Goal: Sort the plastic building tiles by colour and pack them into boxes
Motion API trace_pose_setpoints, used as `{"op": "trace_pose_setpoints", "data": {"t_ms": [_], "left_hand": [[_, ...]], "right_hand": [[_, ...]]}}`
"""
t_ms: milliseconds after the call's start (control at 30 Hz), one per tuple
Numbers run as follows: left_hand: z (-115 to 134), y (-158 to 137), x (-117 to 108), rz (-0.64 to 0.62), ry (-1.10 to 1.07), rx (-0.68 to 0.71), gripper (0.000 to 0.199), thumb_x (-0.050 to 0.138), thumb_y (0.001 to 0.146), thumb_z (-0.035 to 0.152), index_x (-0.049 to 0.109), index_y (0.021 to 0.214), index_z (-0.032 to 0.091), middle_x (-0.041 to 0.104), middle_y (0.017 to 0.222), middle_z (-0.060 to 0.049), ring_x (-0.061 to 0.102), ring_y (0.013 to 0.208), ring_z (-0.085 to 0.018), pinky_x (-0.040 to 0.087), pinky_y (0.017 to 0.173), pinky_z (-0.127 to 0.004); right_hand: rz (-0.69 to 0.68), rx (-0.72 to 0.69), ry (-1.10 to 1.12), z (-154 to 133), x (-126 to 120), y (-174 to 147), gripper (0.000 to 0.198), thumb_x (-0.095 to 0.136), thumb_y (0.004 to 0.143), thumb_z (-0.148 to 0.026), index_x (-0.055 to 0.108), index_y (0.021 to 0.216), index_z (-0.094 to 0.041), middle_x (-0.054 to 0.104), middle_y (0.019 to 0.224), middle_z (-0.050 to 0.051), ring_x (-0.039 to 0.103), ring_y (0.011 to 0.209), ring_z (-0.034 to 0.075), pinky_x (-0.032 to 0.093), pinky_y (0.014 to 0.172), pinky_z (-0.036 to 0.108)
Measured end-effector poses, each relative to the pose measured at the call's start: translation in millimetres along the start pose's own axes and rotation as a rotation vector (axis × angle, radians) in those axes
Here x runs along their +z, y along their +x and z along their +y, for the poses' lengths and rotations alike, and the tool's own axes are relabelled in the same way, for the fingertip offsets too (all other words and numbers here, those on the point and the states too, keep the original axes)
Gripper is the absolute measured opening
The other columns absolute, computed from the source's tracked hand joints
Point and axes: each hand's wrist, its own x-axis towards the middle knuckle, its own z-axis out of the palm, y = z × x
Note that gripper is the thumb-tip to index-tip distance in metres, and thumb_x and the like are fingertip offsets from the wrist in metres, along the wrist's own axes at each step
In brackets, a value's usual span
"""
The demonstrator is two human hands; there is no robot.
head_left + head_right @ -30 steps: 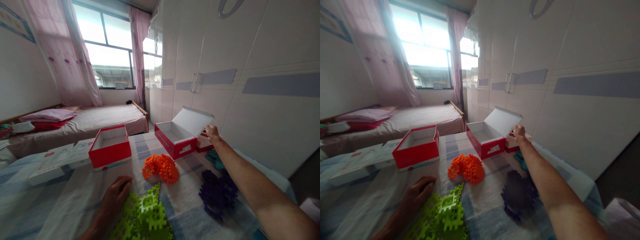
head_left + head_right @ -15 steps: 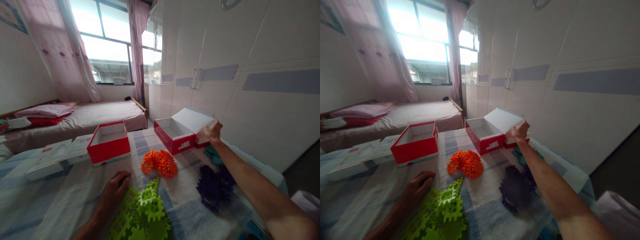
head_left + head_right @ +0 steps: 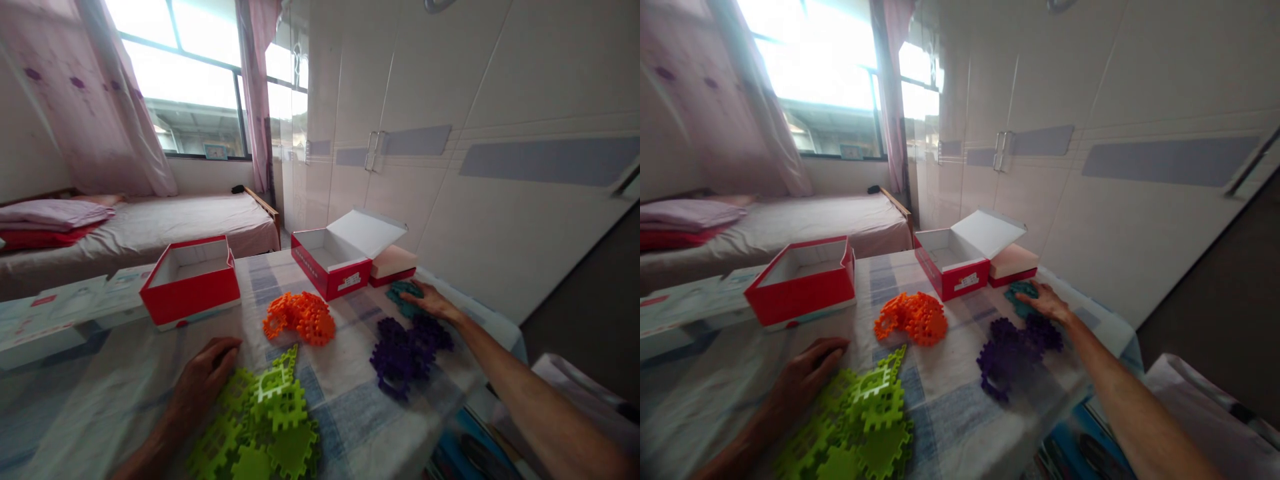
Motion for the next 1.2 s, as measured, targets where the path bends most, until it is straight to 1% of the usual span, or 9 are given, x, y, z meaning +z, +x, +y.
{"op": "trace_pose_setpoints", "data": {"t_ms": [100,200,367,467,600,733,800,1000,1200], "left_hand": [[-1,0,0,-0.001,0.006,0.01,0.033,0.047,0.08,0.043,0.069,0.091,0.02,0.069,0.097,-0.005,0.065,0.087,-0.021,0.051,0.078,-0.029],[0,0,0,-0.012,0.003,0.005,0.034,0.047,0.081,0.043,0.068,0.092,0.02,0.068,0.098,-0.006,0.065,0.088,-0.021,0.051,0.078,-0.029],[3,0,-1,0.002,-0.002,-0.005,0.033,0.047,0.08,0.043,0.068,0.091,0.019,0.068,0.095,-0.006,0.065,0.085,-0.021,0.051,0.077,-0.029],[4,0,-1,-0.009,-0.006,-0.006,0.034,0.046,0.08,0.043,0.068,0.09,0.019,0.068,0.097,-0.006,0.064,0.088,-0.021,0.05,0.079,-0.03],[3,-1,-1,-0.009,-0.008,-0.014,0.034,0.045,0.082,0.043,0.067,0.092,0.019,0.068,0.098,-0.006,0.063,0.09,-0.021,0.049,0.081,-0.031],[1,-1,0,-0.025,-0.007,-0.021,0.033,0.045,0.082,0.042,0.067,0.093,0.019,0.067,0.1,-0.005,0.063,0.09,-0.02,0.049,0.081,-0.03],[0,-1,1,-0.023,-0.008,-0.017,0.033,0.046,0.082,0.042,0.067,0.093,0.02,0.067,0.1,-0.005,0.063,0.09,-0.02,0.049,0.08,-0.029],[-1,-1,1,-0.015,-0.019,-0.009,0.032,0.046,0.082,0.042,0.067,0.093,0.019,0.067,0.099,-0.005,0.063,0.089,-0.02,0.049,0.079,-0.028],[1,-1,1,-0.017,-0.005,-0.009,0.033,0.046,0.082,0.042,0.067,0.093,0.019,0.067,0.098,-0.005,0.063,0.088,-0.02,0.05,0.079,-0.029]], "right_hand": [[-0.177,-0.028,-0.272,-9,8,-8,0.076,0.077,0.044,-0.057,0.063,0.111,-0.024,0.062,0.112,0.011,0.057,0.103,0.032,0.045,0.085,0.043],[-0.258,-0.09,-0.497,-19,13,-13,0.075,0.072,0.056,-0.056,0.057,0.123,-0.026,0.057,0.12,0.013,0.057,0.103,0.031,0.045,0.083,0.042],[-0.299,-0.181,-0.471,-24,16,-10,0.052,0.068,0.065,-0.039,0.063,0.114,-0.022,0.064,0.106,0.01,0.06,0.095,0.025,0.045,0.083,0.035],[-0.247,-0.207,-0.432,-22,18,-9,0.046,0.068,0.065,-0.038,0.065,0.108,-0.022,0.064,0.107,0.009,0.059,0.096,0.024,0.044,0.084,0.035],[-0.053,-0.187,-0.207,-24,21,-8,0.041,0.072,0.058,-0.038,0.069,0.095,-0.021,0.066,0.093,0.006,0.06,0.087,0.024,0.046,0.082,0.038],[0.094,0.031,0.333,-32,23,-7,0.044,0.078,0.046,-0.036,0.069,0.085,-0.019,0.066,0.077,0.001,0.059,0.072,0.018,0.048,0.07,0.032],[0.129,0.114,0.508,-37,23,-6,0.045,0.078,0.045,-0.037,0.068,0.085,-0.018,0.064,0.072,-0.002,0.057,0.063,0.014,0.048,0.061,0.028],[0.22,0.208,0.702,-47,16,-4,0.041,0.074,0.049,-0.04,0.064,0.081,-0.017,0.062,0.066,-0.003,0.055,0.052,0.011,0.048,0.049,0.024],[0.243,0.167,0.742,-53,24,-10,0.042,0.075,0.051,-0.038,0.066,0.086,-0.018,0.064,0.072,-0.003,0.057,0.058,0.011,0.05,0.057,0.025]]}}
